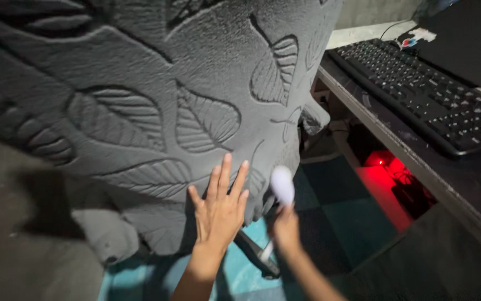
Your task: The person uses a lint roller on a chair cover, puts away a neck pillow and bottle, moves a cat, wipes a surface with a cloth, and types on a keyboard.
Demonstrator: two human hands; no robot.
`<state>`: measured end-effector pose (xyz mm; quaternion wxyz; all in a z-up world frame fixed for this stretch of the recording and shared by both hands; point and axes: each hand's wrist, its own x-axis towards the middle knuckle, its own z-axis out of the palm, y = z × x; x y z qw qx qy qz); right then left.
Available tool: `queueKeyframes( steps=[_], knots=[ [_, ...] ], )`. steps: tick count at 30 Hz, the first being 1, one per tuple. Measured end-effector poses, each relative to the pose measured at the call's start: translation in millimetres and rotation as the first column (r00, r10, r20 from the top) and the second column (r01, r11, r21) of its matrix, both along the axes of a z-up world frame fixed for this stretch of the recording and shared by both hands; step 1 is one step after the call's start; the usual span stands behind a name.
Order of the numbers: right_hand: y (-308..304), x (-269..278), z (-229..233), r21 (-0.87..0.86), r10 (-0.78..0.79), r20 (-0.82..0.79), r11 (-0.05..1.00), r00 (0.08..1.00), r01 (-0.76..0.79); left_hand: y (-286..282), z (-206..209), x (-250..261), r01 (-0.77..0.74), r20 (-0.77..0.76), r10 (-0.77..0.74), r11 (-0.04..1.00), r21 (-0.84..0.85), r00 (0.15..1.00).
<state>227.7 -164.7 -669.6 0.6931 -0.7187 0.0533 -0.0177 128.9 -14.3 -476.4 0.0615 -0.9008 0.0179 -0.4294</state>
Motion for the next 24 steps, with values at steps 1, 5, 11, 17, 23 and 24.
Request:
queueKeyframes(
  steps=[1, 5, 11, 17, 23, 24],
  knots=[
    [7, -19, -7, 0.066, 0.019, -0.042, 0.998, 0.999, -0.016, -3, -5, 6, -0.042, 0.08, 0.04, 0.999, 0.027, 0.996],
    [9, -14, 0, 0.066, -0.017, -0.019, 0.998, 1.0, 0.018, -10, -18, 24, -0.192, 0.131, 0.177, 0.975, 0.111, 0.975],
    [-7, 124, 102, 0.29, -0.022, -0.348, 0.948, 0.937, 0.13, 9, -6, 26, -0.241, 0.228, 0.174, 0.918, 0.314, 0.958],
    [-1, 35, 64, 0.003, -0.097, -0.396, 0.994, 0.913, 0.107, 7, -7, 30, -0.295, 0.238, 0.228, 0.907, 0.301, 0.944],
    [-68, 35, 140, 0.118, 0.133, -0.431, 0.989, 0.893, -0.09, -20, 20, 16, -0.204, 0.123, 0.193, 0.976, 0.078, 0.973],
    [-75, 29, 163, 0.139, 0.109, -0.427, 0.989, 0.898, -0.054, -27, 35, 14, -0.196, 0.123, 0.185, 0.978, 0.078, 0.975]
  ],
)
